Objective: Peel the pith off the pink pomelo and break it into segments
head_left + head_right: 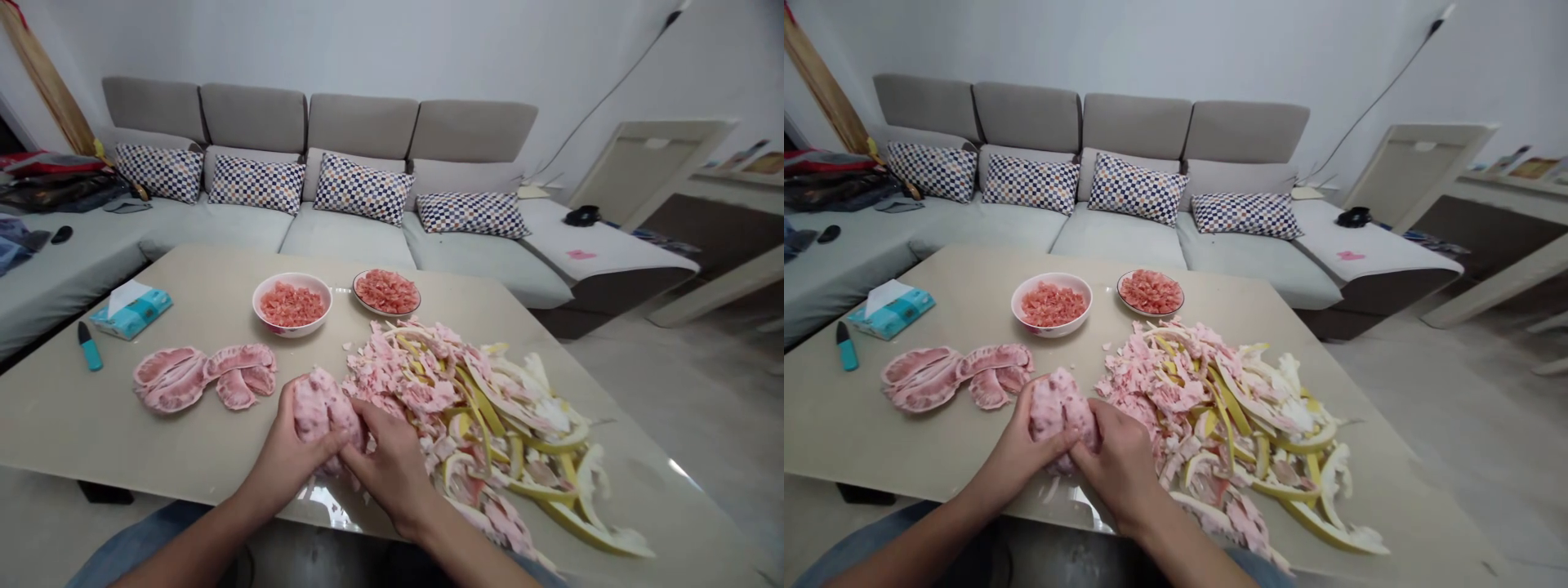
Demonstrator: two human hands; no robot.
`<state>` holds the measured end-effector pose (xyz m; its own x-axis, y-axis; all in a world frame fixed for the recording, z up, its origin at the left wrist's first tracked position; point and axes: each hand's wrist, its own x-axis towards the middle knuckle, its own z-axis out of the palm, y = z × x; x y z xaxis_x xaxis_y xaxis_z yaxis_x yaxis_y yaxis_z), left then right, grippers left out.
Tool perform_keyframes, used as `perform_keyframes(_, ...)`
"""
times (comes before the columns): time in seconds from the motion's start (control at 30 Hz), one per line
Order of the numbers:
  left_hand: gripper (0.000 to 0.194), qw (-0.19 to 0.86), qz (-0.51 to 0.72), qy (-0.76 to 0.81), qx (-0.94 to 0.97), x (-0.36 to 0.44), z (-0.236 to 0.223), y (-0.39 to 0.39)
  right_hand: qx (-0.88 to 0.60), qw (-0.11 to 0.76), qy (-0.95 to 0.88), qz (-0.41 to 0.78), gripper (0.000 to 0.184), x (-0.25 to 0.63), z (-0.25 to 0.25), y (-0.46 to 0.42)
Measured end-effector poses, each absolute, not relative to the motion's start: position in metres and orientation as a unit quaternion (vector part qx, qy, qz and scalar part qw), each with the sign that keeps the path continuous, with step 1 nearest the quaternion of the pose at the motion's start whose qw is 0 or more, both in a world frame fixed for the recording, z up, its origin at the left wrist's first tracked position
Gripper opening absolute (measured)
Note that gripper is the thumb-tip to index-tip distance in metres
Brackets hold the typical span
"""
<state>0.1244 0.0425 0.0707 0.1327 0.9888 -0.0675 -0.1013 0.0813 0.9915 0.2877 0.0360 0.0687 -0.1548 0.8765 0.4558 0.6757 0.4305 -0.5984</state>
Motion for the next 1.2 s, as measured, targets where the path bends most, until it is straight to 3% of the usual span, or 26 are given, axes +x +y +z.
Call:
perform_keyframes(0.13, 0.059, 0.582, 0.472, 0.441, 0.493, 0.118, 0.074, 0.046, -0.510, 0.377, -0.762, 0.131, 0.037, 0.286, 0.066, 0.035)
perform_keyframes(0.27, 0.054, 0.545, 0.471, 0.468, 0.512, 0.116, 0.074, 0.044, -0.498, 0.351, -0.775, 0.168, 0.044, 0.281, 0.069, 0.034)
perform_keyframes(0.53, 0.047, 0.533, 0.461, 0.463, 0.538, 0.113, 0.080, 0.049, -0.503, 0.385, -0.717, 0.289, 0.025, 0.274, 0.084, 0.037)
perform_keyframes(0.7, 0.054, 0.604, 0.460, 0.413, 0.502, 0.105, 0.075, 0.053, -0.508, 0.404, -0.667, 0.366, 0.022, 0.280, 0.094, 0.039)
perform_keyframes(0.93, 0.065, 0.728, 0.436, 0.350, 0.397, 0.100, 0.075, 0.059, -0.489, 0.416, -0.558, 0.525, 0.038, 0.295, 0.095, 0.043)
perform_keyframes(1.2, 0.060, 0.707, 0.411, 0.386, 0.428, 0.102, 0.070, 0.055, -0.483, 0.414, -0.558, 0.534, 0.043, 0.300, 0.094, 0.041)
